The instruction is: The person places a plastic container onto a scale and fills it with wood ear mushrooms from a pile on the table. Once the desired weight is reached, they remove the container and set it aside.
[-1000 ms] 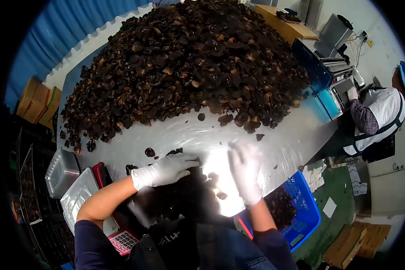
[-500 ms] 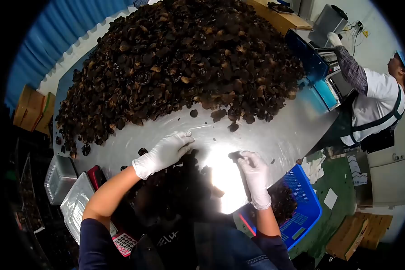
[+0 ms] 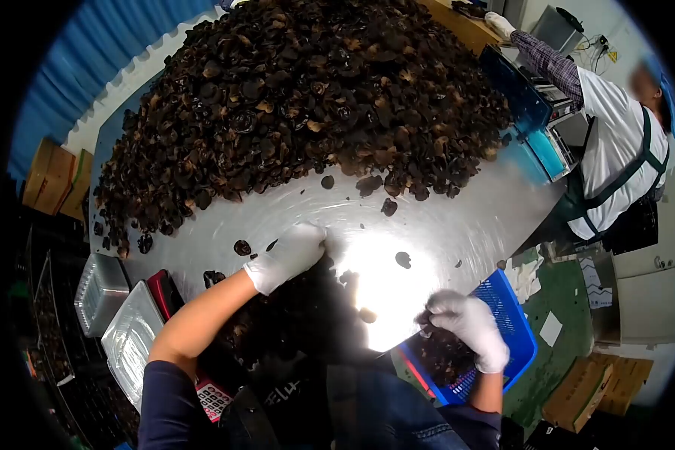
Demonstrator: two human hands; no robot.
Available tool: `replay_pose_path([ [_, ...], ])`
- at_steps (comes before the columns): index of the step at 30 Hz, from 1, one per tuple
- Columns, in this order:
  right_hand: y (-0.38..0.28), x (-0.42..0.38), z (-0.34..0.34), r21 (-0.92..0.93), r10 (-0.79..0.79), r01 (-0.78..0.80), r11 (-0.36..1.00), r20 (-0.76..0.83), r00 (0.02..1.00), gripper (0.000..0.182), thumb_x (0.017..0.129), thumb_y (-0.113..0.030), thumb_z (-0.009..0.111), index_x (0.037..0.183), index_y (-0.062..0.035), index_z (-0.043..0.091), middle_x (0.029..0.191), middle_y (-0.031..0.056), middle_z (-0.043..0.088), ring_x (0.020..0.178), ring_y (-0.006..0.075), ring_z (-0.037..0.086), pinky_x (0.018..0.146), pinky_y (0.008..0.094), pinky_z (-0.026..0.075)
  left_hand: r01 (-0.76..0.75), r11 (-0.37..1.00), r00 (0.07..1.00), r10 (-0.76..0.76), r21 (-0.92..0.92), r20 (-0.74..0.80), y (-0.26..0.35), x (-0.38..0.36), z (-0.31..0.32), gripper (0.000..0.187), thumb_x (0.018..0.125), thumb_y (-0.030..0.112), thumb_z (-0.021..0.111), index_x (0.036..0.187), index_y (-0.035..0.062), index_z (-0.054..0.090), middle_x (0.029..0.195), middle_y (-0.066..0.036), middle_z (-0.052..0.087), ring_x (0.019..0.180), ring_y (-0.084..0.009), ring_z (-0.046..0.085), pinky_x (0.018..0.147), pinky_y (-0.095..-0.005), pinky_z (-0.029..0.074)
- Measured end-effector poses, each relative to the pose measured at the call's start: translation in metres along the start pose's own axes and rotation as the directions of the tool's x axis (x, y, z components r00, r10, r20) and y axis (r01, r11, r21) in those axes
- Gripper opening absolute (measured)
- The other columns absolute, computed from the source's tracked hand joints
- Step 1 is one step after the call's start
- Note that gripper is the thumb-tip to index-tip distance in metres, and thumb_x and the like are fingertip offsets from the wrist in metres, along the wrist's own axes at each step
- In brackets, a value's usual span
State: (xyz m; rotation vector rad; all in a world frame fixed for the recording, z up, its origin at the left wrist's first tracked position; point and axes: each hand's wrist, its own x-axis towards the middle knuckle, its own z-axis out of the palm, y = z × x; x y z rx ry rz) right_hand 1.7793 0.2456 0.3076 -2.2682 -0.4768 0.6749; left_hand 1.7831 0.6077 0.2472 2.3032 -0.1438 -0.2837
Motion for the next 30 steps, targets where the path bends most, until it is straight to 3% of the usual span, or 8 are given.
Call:
replay_pose_path([
  [4,0.002,-0.005,-0.019,-0.465,0.024,-0.259,0.847,-0.452,0.892,0.021,0.079,-0.013,0.076,0.097,-0.0012,0.073,0.085,0.0148,0.073,0.076,0.0264,0.071,0.072,0.0324,0.055,-0.102,0.955,0.989,0.066,0.279,0.135,0.01,0.0,0.002,0.012,0.084,0.006,0.056,0.088,0.004,0.067,0.093,-0.015,0.067,0.092,-0.0325,0.063,0.08,-0.0402,0.05],
  [6,0.006,0.033,0.01,0.007,0.043,-0.047,0.999,-0.548,0.835,0.023,0.08,-0.01,0.074,0.102,-0.002,0.072,0.091,0.0147,0.072,0.082,0.0278,0.07,0.076,0.0333,0.054,-0.13,0.959,0.987,0.1,0.254,0.127,0.01,0.004,0.003,0.011,0.086,0.009,0.057,0.088,0.0047,0.067,0.094,-0.014,0.067,0.09,-0.0336,0.063,0.08,-0.0411,0.051],
  [10,-0.03,0.073,0.064,-0.201,-0.287,0.235,0.951,-0.293,0.912,0.023,0.084,-0.01,0.075,0.105,-0.0012,0.071,0.097,0.0099,0.071,0.094,0.0181,0.068,0.082,0.0308,0.053,-0.181,0.946,0.983,0.165,0.27,0.081,0.012,0.001,-0.005,0.014,0.088,0.012,0.057,0.093,0.0052,0.068,0.097,-0.013,0.067,0.09,-0.0333,0.063,0.081,-0.0415,0.051],
  [12,-0.033,0.085,0.074,0.698,-0.098,0.093,0.71,-0.033,0.995,0.024,0.086,-0.016,0.076,0.104,-0.0002,0.071,0.097,0.0097,0.071,0.091,0.017,0.067,0.081,0.0308,0.053,-0.218,0.957,0.974,0.226,0.192,-0.023,0.017,-0.01,-0.017,0.018,0.09,0.012,0.056,0.1,0.0049,0.069,0.096,-0.013,0.069,0.093,-0.0315,0.064,0.084,-0.0409,0.052],
  [13,-0.035,0.091,0.065,0.211,-0.23,0.256,0.943,-0.141,0.963,0.027,0.087,-0.02,0.076,0.103,0.0005,0.07,0.097,0.0094,0.072,0.087,0.0162,0.067,0.08,0.0321,0.053,-0.214,0.957,0.975,0.222,0.195,-0.02,0.014,-0.01,-0.019,0.018,0.09,0.012,0.056,0.1,0.0049,0.069,0.096,-0.013,0.069,0.093,-0.0315,0.064,0.084,-0.0409,0.052],
  [16,-0.054,0.141,0.054,-0.168,-0.218,0.143,0.975,-0.625,0.75,0.018,0.085,-0.013,0.073,0.1,-0.0025,0.07,0.092,0.0114,0.069,0.087,0.0232,0.067,0.077,0.0346,0.053,-0.046,0.992,0.999,0.044,-0.12,-0.02,0.009,0.007,-0.028,0.024,0.09,0.009,0.056,0.111,0.0044,0.067,0.111,-0.014,0.066,0.101,-0.03,0.064,0.088,-0.0402,0.052],
  [24,-0.075,0.116,0.067,-0.02,-0.326,0.326,0.945,-0.057,0.944,0.015,0.086,-0.02,0.07,0.097,-0.0113,0.075,0.082,0.0107,0.07,0.072,0.0222,0.067,0.07,0.0328,0.054,0.133,0.897,0.926,0.039,0.421,-0.376,-0.026,0.097,-0.004,0.03,0.08,0.004,0.064,0.11,0.0043,0.065,0.118,-0.019,0.055,0.104,-0.0358,0.058,0.085,-0.0438,0.052],
  [30,-0.041,0.212,0.028,-0.461,-0.347,0.067,0.885,-0.557,0.754,0.045,0.075,-0.015,0.079,0.117,-0.0107,0.066,0.123,0.0107,0.058,0.102,0.0285,0.062,0.085,0.0367,0.052,0.146,0.953,0.979,-0.101,0.264,-0.175,-0.002,0.074,-0.019,0.016,0.076,0.005,0.06,0.091,0.0045,0.066,0.098,-0.019,0.064,0.093,-0.0337,0.064,0.085,-0.0404,0.051],
])
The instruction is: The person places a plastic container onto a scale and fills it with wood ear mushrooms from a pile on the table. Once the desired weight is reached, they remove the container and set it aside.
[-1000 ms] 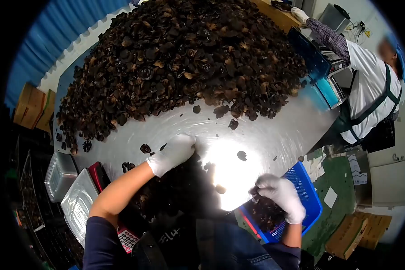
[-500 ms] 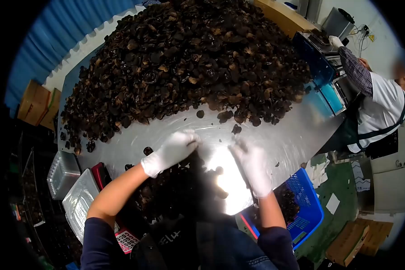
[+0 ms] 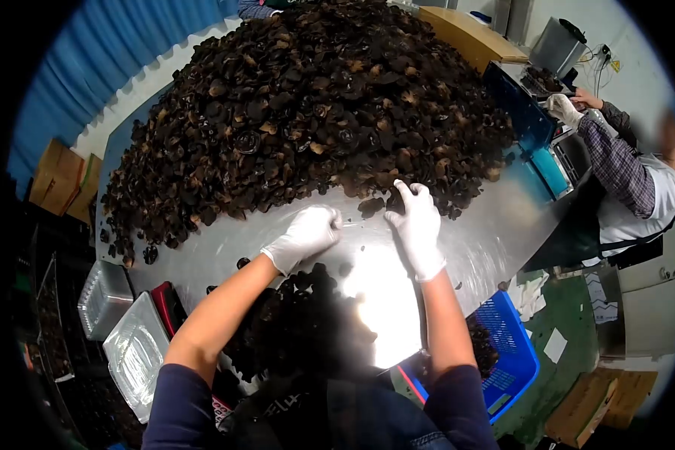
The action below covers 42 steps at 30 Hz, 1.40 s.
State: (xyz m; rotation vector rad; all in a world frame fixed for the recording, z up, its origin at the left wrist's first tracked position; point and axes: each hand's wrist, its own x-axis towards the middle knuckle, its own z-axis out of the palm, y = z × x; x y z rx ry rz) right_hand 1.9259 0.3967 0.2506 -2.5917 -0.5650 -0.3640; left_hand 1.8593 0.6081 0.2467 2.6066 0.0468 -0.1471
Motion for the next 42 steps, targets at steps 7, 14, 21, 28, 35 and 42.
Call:
replay_pose_path([
  [7,0.006,-0.043,-0.015,0.613,0.189,-0.2,0.764,0.084,0.978,0.011,0.08,0.003,0.065,0.09,-0.0008,0.068,0.094,0.0095,0.068,0.086,0.019,0.067,0.08,0.0308,0.052,-0.054,0.997,0.986,0.061,0.047,-0.158,0.03,0.031,0.021,0.038,0.081,0.026,0.07,0.11,0.0031,0.064,0.106,-0.019,0.062,0.1,-0.0342,0.063,0.088,-0.0411,0.052],
  [14,-0.023,-0.078,-0.034,0.697,0.344,-0.504,0.51,0.371,0.862,0.025,0.081,-0.013,0.077,0.104,-0.0037,0.072,0.098,0.0082,0.069,0.088,0.0176,0.064,0.078,0.0282,0.05,-0.021,0.997,0.983,0.033,0.071,-0.179,0.019,0.037,0.035,0.026,0.081,0.013,0.061,0.105,0.0027,0.064,0.105,-0.016,0.064,0.1,-0.0326,0.063,0.087,-0.0413,0.052],
  [21,0.003,-0.002,0.018,0.027,-0.087,0.088,0.996,-0.045,0.995,0.032,0.075,-0.014,0.075,0.107,-0.0072,0.069,0.101,0.0123,0.061,0.088,0.0305,0.062,0.076,0.0383,0.051,0.126,0.983,0.888,-0.052,-0.134,0.457,0.032,-0.041,-0.056,0.023,0.086,0.016,0.064,0.105,0.0043,0.066,0.101,-0.01,0.065,0.088,-0.0266,0.065,0.08,-0.0362,0.053],
  [28,-0.024,-0.056,-0.03,0.531,0.053,-0.075,0.844,0.056,0.997,0.01,0.08,-0.006,0.07,0.089,-0.0033,0.069,0.093,0.0112,0.062,0.081,0.0242,0.065,0.073,0.0335,0.052,-0.115,0.915,0.911,0.252,-0.387,0.326,-0.009,-0.061,-0.028,0.022,0.085,0.017,0.067,0.104,0.0044,0.069,0.087,-0.006,0.067,0.083,-0.0201,0.064,0.078,-0.0324,0.052],
  [35,-0.031,-0.083,-0.047,0.555,0.168,-0.288,0.78,0.256,0.952,0.029,0.082,-0.01,0.076,0.11,-0.005,0.072,0.099,0.0104,0.07,0.086,0.0167,0.066,0.078,0.0295,0.052,-0.085,0.987,0.977,0.056,-0.133,-0.207,0.022,0.013,0.015,0.025,0.086,0.024,0.068,0.1,0.0033,0.066,0.097,-0.013,0.065,0.09,-0.0262,0.065,0.079,-0.037,0.052],
  [42,-0.008,-0.002,0.022,0.172,-0.063,0.063,0.983,-0.005,0.998,0.022,0.081,-0.014,0.071,0.101,-0.0059,0.071,0.091,0.0127,0.064,0.084,0.0324,0.064,0.077,0.0385,0.051,-0.06,0.997,0.972,0.05,-0.038,-0.231,0.031,0.029,0.023,0.016,0.082,0.019,0.069,0.087,0.0048,0.062,0.091,-0.013,0.062,0.093,-0.0283,0.065,0.083,-0.0394,0.052],
])
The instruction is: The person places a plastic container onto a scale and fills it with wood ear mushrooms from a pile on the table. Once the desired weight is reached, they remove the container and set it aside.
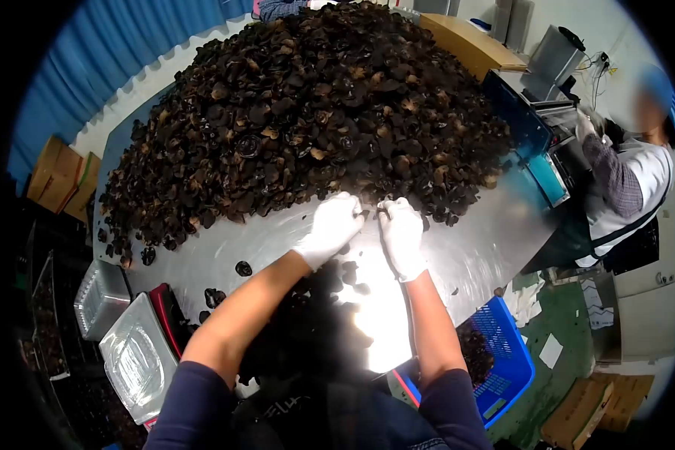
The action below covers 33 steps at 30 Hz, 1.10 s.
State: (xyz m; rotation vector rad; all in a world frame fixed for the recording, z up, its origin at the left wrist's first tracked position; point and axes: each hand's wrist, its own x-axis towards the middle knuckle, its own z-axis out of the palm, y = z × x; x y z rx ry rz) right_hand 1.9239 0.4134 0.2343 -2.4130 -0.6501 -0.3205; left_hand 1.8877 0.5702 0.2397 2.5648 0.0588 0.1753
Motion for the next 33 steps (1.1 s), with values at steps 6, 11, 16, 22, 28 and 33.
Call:
replay_pose_path([
  [6,-0.033,-0.065,-0.057,0.496,-0.083,-0.267,0.826,0.577,0.813,0.024,0.08,-0.007,0.076,0.104,-0.0049,0.073,0.101,0.0079,0.071,0.089,0.0184,0.068,0.082,0.0312,0.052,-0.139,0.912,0.919,0.264,-0.385,0.293,-0.04,-0.057,-0.048,0.009,0.079,0.003,0.063,0.087,0.0065,0.06,0.107,-0.009,0.062,0.12,-0.0227,0.056,0.085,-0.0362,0.052],
  [11,0.005,-0.044,-0.024,-0.079,-0.287,0.291,0.954,0.058,0.956,0.043,0.084,-0.009,0.065,0.127,-0.0072,0.061,0.13,0.0107,0.062,0.128,0.0299,0.052,0.109,0.0429,0.036,0.021,0.81,0.819,0.323,-0.587,0.475,-0.033,-0.086,-0.033,0.017,0.079,0.004,0.061,0.095,0.0104,0.062,0.124,-0.009,0.061,0.116,-0.0283,0.056,0.103,-0.0394,0.044],
  [16,-0.024,-0.025,0.051,-0.263,-0.51,0.634,0.727,0.412,0.755,0.06,0.091,-0.026,0.058,0.146,-0.0107,0.042,0.153,0.0112,0.039,0.144,0.0257,0.033,0.118,0.047,0.023,-0.24,0.649,0.594,0.686,-0.722,0.419,-0.019,-0.1,-0.012,0.015,0.089,0.013,0.064,0.103,0.0085,0.067,0.135,-0.01,0.057,0.13,-0.0244,0.048,0.113,-0.0378,0.033],
  [22,-0.02,-0.05,0.048,-0.417,-0.183,0.299,0.858,0.296,0.938,0.072,0.093,-0.04,0.054,0.151,-0.0024,0.03,0.157,0.018,0.029,0.147,0.0312,0.026,0.119,0.0509,0.016,-0.274,0.71,0.528,0.674,-0.648,0.516,-0.012,-0.102,-0.023,0.014,0.092,0.014,0.061,0.102,0.0063,0.067,0.137,-0.012,0.056,0.132,-0.0268,0.046,0.112,-0.0388,0.035],
  [28,0.101,-0.222,-0.096,-0.64,0.558,-0.564,0.521,-0.244,0.793,0.067,0.095,-0.039,0.054,0.145,0.0028,0.038,0.148,0.0234,0.04,0.139,0.0377,0.034,0.109,0.06,0.026,-0.192,0.739,0.607,0.606,-0.646,0.514,-0.019,-0.107,-0.013,0.01,0.088,0.009,0.06,0.086,0.0013,0.065,0.135,-0.015,0.059,0.128,-0.0276,0.052,0.106,-0.037,0.042],
  [33,0.083,-0.277,-0.167,-0.571,0.523,-0.645,0.508,-0.391,0.758,0.06,0.093,-0.032,0.059,0.141,-0.0009,0.044,0.147,0.0219,0.042,0.136,0.0373,0.038,0.106,0.0575,0.031,-0.152,0.722,0.621,0.601,-0.675,0.503,-0.014,-0.104,-0.016,0.007,0.087,0.008,0.061,0.088,0.0087,0.068,0.126,-0.012,0.064,0.122,-0.0277,0.056,0.103,-0.0349,0.044],
])
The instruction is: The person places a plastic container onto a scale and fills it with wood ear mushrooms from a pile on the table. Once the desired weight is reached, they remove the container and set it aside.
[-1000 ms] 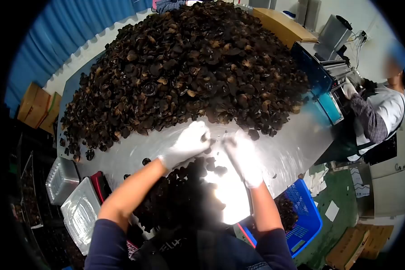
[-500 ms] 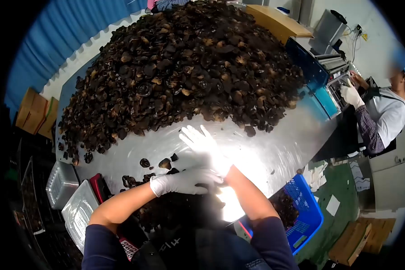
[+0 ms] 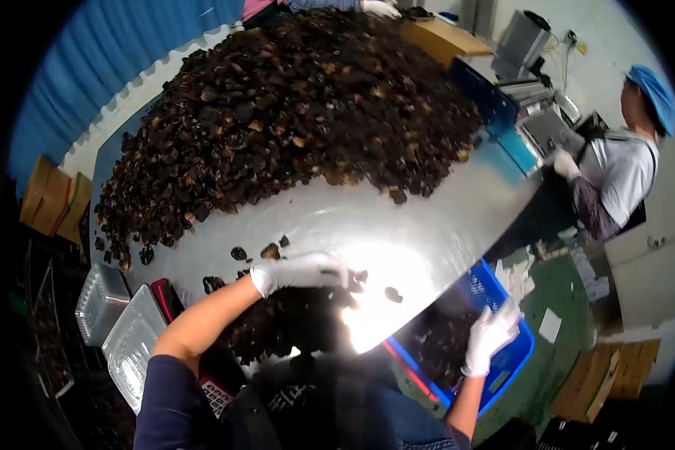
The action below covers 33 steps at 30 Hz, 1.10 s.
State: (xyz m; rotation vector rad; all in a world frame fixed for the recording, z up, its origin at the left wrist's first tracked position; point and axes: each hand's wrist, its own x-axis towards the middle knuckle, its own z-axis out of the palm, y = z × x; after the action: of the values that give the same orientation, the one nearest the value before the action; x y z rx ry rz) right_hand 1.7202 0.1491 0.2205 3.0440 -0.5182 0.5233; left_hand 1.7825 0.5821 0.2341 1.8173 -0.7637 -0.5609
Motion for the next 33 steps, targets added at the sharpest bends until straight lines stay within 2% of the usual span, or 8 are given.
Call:
replay_pose_path([
  [6,-0.154,0.0,-0.008,0.385,-0.447,0.492,0.781,-0.206,0.871,0.055,0.086,-0.018,0.061,0.136,0.0004,0.049,0.145,0.0237,0.042,0.136,0.0414,0.038,0.111,0.0506,0.031,0.08,0.997,0.993,-0.081,0.009,0.092,0.016,-0.008,-0.008,0.009,0.092,0.01,0.061,0.093,0.008,0.07,0.131,-0.011,0.062,0.124,-0.0249,0.055,0.105,-0.0368,0.042],
  [15,-0.197,-0.037,-0.001,0.902,-0.591,0.306,0.306,-0.072,0.803,0.043,0.101,-0.019,0.045,0.138,0.0043,0.048,0.144,0.0243,0.045,0.135,0.0356,0.044,0.114,0.0423,0.032,0.042,0.997,0.976,-0.026,0.071,-0.216,0.04,-0.045,-0.025,0.019,0.091,0.009,0.059,0.105,0.0089,0.071,0.144,-0.012,0.052,0.138,-0.0296,0.041,0.116,-0.0408,0.029],
  [17,-0.211,-0.037,0.0,0.962,-0.543,-0.241,-0.129,0.135,0.829,0.044,0.104,-0.023,0.045,0.139,0.0026,0.048,0.145,0.0193,0.046,0.134,0.0291,0.046,0.113,0.0405,0.033,0.176,0.983,0.919,-0.142,0.061,-0.368,0.041,-0.059,-0.034,0.019,0.091,0.009,0.06,0.106,0.0089,0.072,0.14,-0.011,0.055,0.136,-0.0281,0.044,0.115,-0.0393,0.032],
  [18,-0.224,-0.032,0.008,0.703,-0.472,-0.616,-0.357,0.433,0.768,0.044,0.105,-0.027,0.045,0.14,0.0007,0.048,0.145,0.0148,0.046,0.133,0.0235,0.046,0.112,0.038,0.033,0.225,0.957,0.879,-0.119,0.182,-0.462,0.036,-0.067,-0.039,0.02,0.092,0.008,0.058,0.107,0.009,0.072,0.138,-0.011,0.057,0.135,-0.027,0.045,0.113,-0.0374,0.034],
  [23,-0.253,-0.01,0.003,0.868,-0.633,-0.493,-0.062,0.348,0.692,0.043,0.106,-0.026,0.041,0.14,-0.0014,0.049,0.144,0.0116,0.049,0.135,0.0217,0.045,0.114,0.0359,0.032,0.601,0.783,0.642,-0.354,0.16,-0.68,-0.008,-0.12,-0.061,0.041,0.095,0.019,0.059,0.135,0.0085,0.058,0.143,-0.017,0.051,0.14,-0.0296,0.039,0.115,-0.0376,0.031],
  [26,-0.278,-0.015,0.0,0.952,-0.739,-0.292,0.087,0.259,0.622,0.04,0.103,-0.021,0.046,0.135,0.0,0.055,0.146,0.0145,0.049,0.136,0.0265,0.044,0.115,0.0368,0.032,0.688,0.683,0.673,-0.472,0.245,-0.569,-0.001,-0.132,-0.056,0.057,0.099,0.038,0.053,0.149,0.0122,0.041,0.159,-0.017,0.027,0.148,-0.035,0.02,0.12,-0.0433,0.02],
  [29,-0.294,-0.021,-0.006,0.855,-0.899,0.471,0.217,-0.012,0.437,0.039,0.097,-0.022,0.054,0.134,-0.0111,0.059,0.146,0.0179,0.047,0.136,0.0336,0.043,0.114,0.0399,0.033,0.581,0.756,0.776,-0.402,0.303,-0.486,-0.005,-0.132,-0.041,0.064,0.1,0.046,0.05,0.153,0.0147,0.032,0.161,-0.015,0.02,0.15,-0.035,0.012,0.122,-0.0437,0.015],
  [33,-0.309,-0.028,-0.021,0.882,-0.974,0.467,0.066,-0.045,0.224,0.046,0.092,-0.022,0.06,0.137,-0.0107,0.056,0.143,0.017,0.05,0.13,0.0375,0.048,0.111,0.042,0.036,0.373,0.715,0.927,-0.313,0.592,-0.207,0.013,-0.118,-0.024,0.051,0.097,0.026,0.053,0.144,0.0084,0.042,0.147,-0.018,0.043,0.136,-0.034,0.043,0.113,-0.0392,0.036],
])
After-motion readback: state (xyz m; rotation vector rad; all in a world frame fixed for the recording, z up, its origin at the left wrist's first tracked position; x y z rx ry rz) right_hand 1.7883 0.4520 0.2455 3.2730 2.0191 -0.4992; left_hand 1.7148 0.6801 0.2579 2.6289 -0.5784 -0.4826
